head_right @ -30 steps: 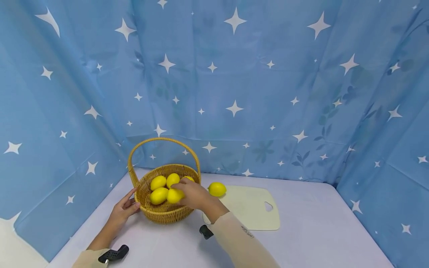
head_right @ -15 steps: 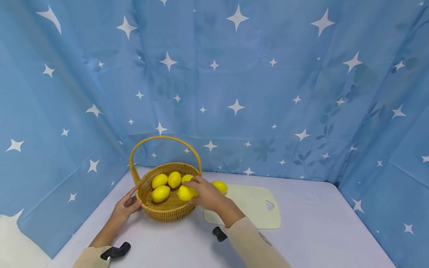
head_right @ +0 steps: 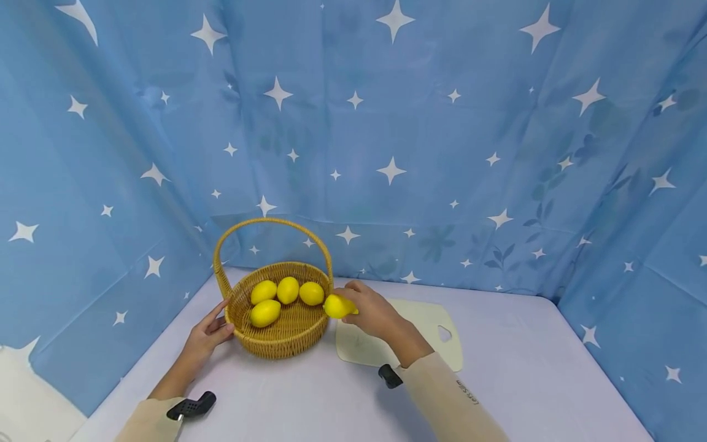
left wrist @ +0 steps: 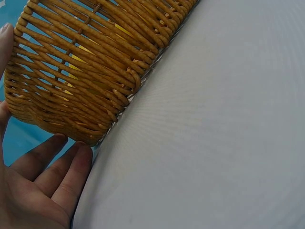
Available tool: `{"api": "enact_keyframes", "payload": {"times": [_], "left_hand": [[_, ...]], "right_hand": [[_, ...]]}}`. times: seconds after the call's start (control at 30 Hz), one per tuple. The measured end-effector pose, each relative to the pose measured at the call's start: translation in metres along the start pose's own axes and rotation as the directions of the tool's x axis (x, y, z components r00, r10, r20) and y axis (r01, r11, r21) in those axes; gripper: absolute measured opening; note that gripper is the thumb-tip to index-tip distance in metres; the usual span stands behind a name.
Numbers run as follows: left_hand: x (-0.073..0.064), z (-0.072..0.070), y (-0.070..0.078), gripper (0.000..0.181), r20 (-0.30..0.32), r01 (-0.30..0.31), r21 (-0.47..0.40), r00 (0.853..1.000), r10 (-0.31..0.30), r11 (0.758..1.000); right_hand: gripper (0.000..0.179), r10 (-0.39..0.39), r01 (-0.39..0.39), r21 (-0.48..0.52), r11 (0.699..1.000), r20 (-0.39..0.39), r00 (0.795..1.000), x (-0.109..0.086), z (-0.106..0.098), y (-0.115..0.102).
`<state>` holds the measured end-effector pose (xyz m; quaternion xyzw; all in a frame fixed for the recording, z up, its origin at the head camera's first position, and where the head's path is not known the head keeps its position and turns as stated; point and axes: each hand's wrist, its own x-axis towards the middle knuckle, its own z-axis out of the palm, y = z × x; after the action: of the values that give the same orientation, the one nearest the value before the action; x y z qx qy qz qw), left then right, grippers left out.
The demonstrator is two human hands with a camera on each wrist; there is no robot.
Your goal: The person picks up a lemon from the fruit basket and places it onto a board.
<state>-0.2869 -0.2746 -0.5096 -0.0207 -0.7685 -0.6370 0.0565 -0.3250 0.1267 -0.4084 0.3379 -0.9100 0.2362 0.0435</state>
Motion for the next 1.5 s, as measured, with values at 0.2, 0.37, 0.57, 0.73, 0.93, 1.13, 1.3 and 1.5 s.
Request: {"api": "enact_keyframes", "payload": {"times": [0.2, 0.37, 0.57, 0.73, 0.93, 1.13, 1.3, 1.5], "left_hand": [[-0.001, 0.000, 0.000, 0.070, 0.004, 0.002, -0.004, 1.000, -0.002, 1.000], [-0.001, 0.001, -0.001, 0.071, 0.006, -0.002, -0.003, 1.000, 0.002, 1.000], [-0.001, 0.001, -0.001, 0.071, 0.004, -0.011, 0.003, 1.000, 0.011, 1.000], [0.000, 0.000, -0.004, 0.071, -0.003, -0.016, 0.015, 1.000, 0.016, 1.000], [-0.001, 0.000, -0.001, 0.071, -0.002, -0.014, -0.005, 1.000, 0.014, 1.000], [-0.001, 0.001, 0.001, 0.070, -0.006, -0.006, -0.011, 1.000, 0.006, 1.000], [-0.001, 0.002, 0.002, 0.069, -0.008, -0.013, -0.008, 1.000, 0.013, 1.000], [-0.001, 0.002, 0.001, 0.070, -0.010, 0.003, -0.012, 1.000, -0.003, 1.000]], "right_hand": [[0.058, 0.032, -0.032, -0.036, 0.999, -0.011, 0.999, -0.008, -0.007, 0.019], [0.059, 0.068, -0.069, -0.064, 0.996, -0.021, 0.997, -0.014, -0.010, 0.033], [0.059, 0.109, -0.111, -0.072, 0.991, -0.034, 0.993, -0.022, -0.013, 0.046], [0.058, 0.106, -0.110, -0.073, 0.991, -0.044, 0.993, -0.028, -0.015, 0.058], [0.058, 0.139, -0.142, -0.068, 0.988, -0.054, 0.989, -0.033, -0.016, 0.072], [0.060, 0.180, -0.182, -0.041, 0.982, -0.050, 0.982, -0.038, -0.013, 0.086], [0.058, 0.195, -0.198, -0.038, 0.979, -0.064, 0.979, -0.042, -0.009, 0.096], [0.057, 0.233, -0.235, -0.050, 0.971, -0.052, 0.971, -0.045, -0.007, 0.105]]}}
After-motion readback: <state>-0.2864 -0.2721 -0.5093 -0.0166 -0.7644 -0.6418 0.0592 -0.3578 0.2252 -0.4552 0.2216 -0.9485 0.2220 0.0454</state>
